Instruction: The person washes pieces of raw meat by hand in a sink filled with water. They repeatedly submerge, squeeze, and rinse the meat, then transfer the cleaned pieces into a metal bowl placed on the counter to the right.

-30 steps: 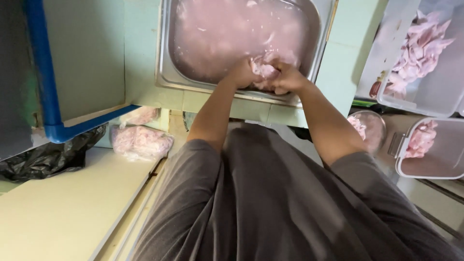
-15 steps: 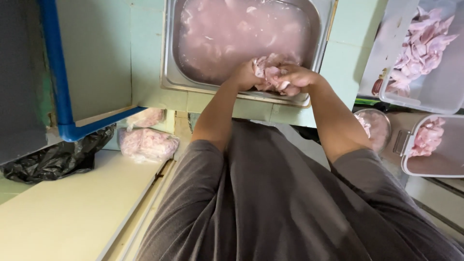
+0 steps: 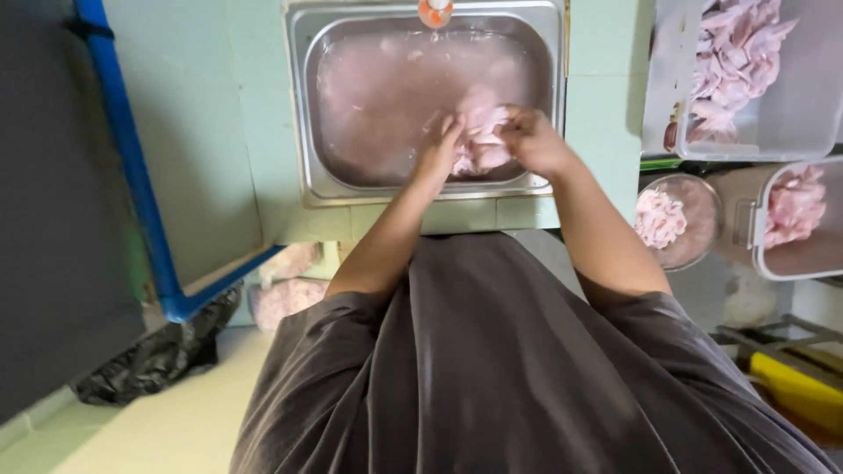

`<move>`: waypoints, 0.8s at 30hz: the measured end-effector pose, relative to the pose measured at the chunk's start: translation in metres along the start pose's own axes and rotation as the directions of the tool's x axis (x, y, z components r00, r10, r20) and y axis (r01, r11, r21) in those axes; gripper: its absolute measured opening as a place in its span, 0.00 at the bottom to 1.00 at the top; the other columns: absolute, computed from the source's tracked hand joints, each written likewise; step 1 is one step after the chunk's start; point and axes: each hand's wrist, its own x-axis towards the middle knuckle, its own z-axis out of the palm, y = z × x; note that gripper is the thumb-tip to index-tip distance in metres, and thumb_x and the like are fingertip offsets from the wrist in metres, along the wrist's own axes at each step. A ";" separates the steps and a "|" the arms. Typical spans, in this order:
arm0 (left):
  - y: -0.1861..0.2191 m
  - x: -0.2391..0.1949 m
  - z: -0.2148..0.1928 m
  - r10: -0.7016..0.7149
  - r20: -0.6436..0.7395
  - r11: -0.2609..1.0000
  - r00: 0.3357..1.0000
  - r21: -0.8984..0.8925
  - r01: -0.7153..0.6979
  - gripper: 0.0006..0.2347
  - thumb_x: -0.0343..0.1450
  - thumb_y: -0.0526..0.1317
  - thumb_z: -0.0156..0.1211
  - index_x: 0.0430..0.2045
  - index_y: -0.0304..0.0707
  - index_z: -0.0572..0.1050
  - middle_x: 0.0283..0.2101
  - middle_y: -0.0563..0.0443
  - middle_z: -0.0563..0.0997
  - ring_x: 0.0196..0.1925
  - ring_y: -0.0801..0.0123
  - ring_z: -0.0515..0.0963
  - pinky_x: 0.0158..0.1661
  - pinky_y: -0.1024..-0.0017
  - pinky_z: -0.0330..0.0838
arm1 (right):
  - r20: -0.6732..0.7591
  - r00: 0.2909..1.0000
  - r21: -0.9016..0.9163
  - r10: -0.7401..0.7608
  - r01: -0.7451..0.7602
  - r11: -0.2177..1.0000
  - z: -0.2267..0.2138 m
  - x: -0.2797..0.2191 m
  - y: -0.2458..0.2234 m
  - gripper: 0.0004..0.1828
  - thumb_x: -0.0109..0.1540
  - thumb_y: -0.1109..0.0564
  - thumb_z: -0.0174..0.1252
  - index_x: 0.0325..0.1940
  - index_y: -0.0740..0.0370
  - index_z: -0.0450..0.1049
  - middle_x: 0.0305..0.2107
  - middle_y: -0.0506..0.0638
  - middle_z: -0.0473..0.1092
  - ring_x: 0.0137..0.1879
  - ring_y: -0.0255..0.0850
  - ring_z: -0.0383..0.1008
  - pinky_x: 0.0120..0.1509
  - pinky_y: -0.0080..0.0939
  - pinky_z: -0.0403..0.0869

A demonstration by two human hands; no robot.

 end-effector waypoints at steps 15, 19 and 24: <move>0.042 0.010 -0.032 -0.021 0.281 0.836 0.959 -0.522 0.171 0.11 0.65 0.36 0.69 0.34 0.28 0.75 0.27 0.43 0.78 0.21 0.67 0.78 0.17 0.74 0.72 | -0.429 0.901 0.554 0.064 0.207 0.806 0.100 0.006 -0.029 0.10 0.66 0.61 0.47 0.31 0.65 0.68 0.19 0.53 0.66 0.29 0.42 0.74 0.37 0.39 0.73; 0.106 -0.041 -0.024 0.095 0.373 0.851 0.923 -0.512 0.120 0.12 0.59 0.29 0.72 0.31 0.33 0.74 0.30 0.50 0.77 0.29 0.71 0.79 0.29 0.76 0.75 | -0.464 0.885 0.657 0.042 0.312 0.686 0.103 -0.008 -0.070 0.11 0.66 0.60 0.47 0.30 0.63 0.69 0.22 0.52 0.66 0.35 0.44 0.73 0.47 0.44 0.73; 0.035 -0.007 -0.045 -0.048 0.176 0.995 0.983 -0.079 0.063 0.06 0.61 0.32 0.68 0.26 0.38 0.77 0.26 0.54 0.78 0.26 0.73 0.76 0.28 0.76 0.71 | -0.515 0.857 0.828 0.034 0.487 0.277 -0.007 -0.026 -0.088 0.20 0.60 0.66 0.43 0.14 0.55 0.53 0.10 0.44 0.51 0.17 0.30 0.48 0.20 0.26 0.48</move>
